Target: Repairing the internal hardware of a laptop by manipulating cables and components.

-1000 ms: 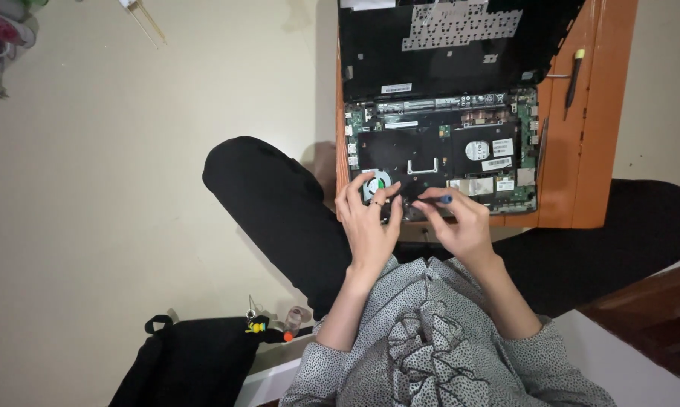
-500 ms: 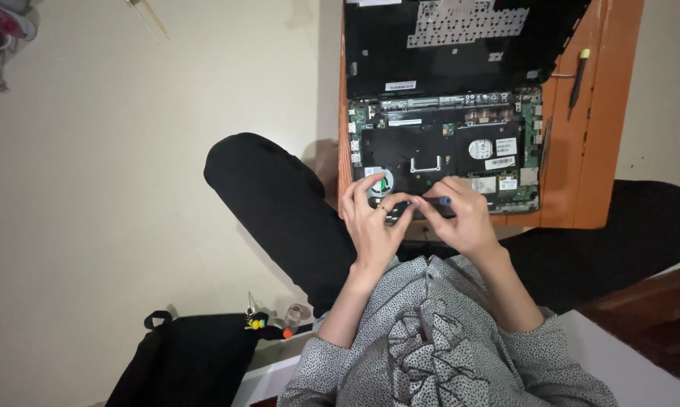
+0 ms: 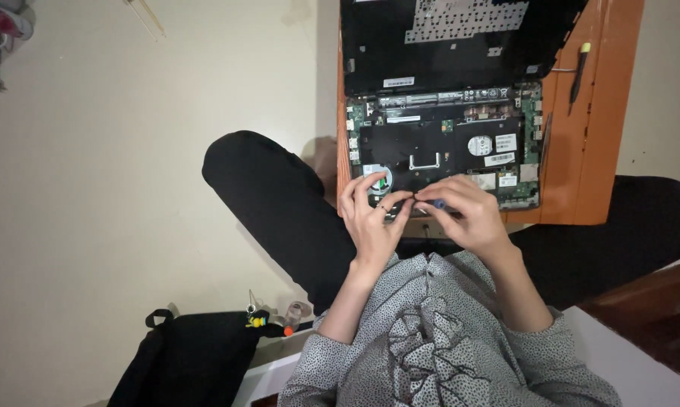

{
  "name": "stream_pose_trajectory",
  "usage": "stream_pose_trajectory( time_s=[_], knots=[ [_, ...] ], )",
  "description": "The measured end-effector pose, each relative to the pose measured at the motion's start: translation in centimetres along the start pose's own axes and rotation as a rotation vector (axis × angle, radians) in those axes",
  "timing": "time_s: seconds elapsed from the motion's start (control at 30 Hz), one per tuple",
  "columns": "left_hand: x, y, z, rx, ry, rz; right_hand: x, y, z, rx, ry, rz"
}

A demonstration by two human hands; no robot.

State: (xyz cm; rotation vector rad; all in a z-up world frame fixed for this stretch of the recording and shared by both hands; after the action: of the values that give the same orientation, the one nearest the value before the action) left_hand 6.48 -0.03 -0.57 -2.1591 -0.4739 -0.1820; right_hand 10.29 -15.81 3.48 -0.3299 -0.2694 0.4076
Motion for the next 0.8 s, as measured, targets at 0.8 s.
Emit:
stream_pose_trajectory(
  time_s=[0.8],
  knots=[
    [-0.2,-0.2,0.0,0.007,0.016,-0.06,0.8,0.1,0.9,-0.202,-0.115,0.017]
  ],
)
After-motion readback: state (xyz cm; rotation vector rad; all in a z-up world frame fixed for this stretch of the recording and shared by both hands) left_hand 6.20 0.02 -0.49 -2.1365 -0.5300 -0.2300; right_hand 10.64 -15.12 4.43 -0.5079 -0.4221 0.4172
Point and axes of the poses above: each hand's wrist, its own x-axis towards the middle knuckle, its own y-axis out of the palm, z = x × y, the point moved 7 cm from there along x, towards the middle knuckle, and after that the axes turned 15 degrees about x, right-handed, at the moved point
